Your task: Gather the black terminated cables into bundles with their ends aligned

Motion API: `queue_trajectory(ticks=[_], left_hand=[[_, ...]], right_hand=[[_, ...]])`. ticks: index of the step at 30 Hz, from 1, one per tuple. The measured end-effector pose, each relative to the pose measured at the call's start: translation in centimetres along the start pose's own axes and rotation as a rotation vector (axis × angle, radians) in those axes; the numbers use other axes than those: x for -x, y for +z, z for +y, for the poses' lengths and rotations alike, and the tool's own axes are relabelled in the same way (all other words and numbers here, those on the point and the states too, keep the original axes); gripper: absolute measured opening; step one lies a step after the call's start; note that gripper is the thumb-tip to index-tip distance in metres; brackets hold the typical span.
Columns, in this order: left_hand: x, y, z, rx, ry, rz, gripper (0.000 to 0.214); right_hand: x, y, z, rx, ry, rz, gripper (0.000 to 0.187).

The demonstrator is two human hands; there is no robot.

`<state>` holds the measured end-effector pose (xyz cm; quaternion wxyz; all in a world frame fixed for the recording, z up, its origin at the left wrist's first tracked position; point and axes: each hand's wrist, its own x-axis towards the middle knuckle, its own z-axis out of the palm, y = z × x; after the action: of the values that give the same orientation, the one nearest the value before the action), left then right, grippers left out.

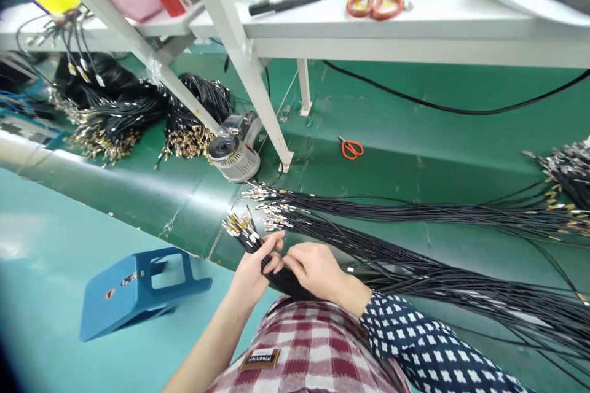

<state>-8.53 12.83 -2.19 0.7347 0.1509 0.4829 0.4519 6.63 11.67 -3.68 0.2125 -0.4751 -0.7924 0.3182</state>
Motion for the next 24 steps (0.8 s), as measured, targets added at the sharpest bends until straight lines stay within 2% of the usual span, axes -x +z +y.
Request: queue_trajectory(ticks=[2, 3, 5, 7, 10, 12, 14, 16, 19, 21, 24], left_hand=[[-0.1, -0.3, -0.2, 0.007, -0.014, 0.002, 0.033], [-0.2, -0.4, -0.2, 0.020, -0.017, -0.003, 0.039], [-0.2, -0.7, -0.3, 0.030, -0.014, -0.016, 0.045], [-0.2, -0.9, -0.2, 0.008, 0.005, -0.006, 0.046], [-0.1, -0.9, -0.3, 0.008, 0.018, -0.030, 0.047], [-0.2, -0.8, -0.4, 0.058, 0.005, -0.042, 0.047], [-0.3, -0.6, -0.6, 0.100, 0.008, -0.003, 0.040], [-0.5, -0.4, -0.8, 0.107, 0.027, 0.034, 0.029], [-0.6, 0.0, -0.8, 0.079, 0.052, 0.022, 0.030], [-0.4, 0.2, -0.7, 0.057, 0.058, 0.020, 0.027], [-0.1, 0.5, -0.5, 0.010, 0.029, -0.001, 0.026]], right_hand=[[-0.8, -1.0, 1.2, -0.020, 0.021, -0.076, 0.034], [-1.3, -1.6, 2.2, -0.013, 0.092, -0.071, 0.033], [-2.7, -2.5, 4.7, 0.042, 0.316, 0.016, 0.029], [-3.9, -2.7, 6.9, 0.090, 0.494, 0.082, 0.023], [-4.5, -1.8, 8.4, 0.023, 0.519, 0.054, 0.022], [-3.5, -1.2, 7.7, -0.050, 0.488, 0.039, 0.028], [-1.6, -1.0, 6.4, -0.169, 0.452, 0.033, 0.032], [0.8, -1.4, 4.9, -0.365, 0.423, 0.022, 0.034], [3.8, -2.4, 3.4, -0.609, 0.409, -0.043, 0.035], [4.5, -3.0, 2.9, -0.615, 0.408, -0.102, 0.034], [3.1, -3.4, 1.7, -0.483, 0.363, -0.100, 0.032]])
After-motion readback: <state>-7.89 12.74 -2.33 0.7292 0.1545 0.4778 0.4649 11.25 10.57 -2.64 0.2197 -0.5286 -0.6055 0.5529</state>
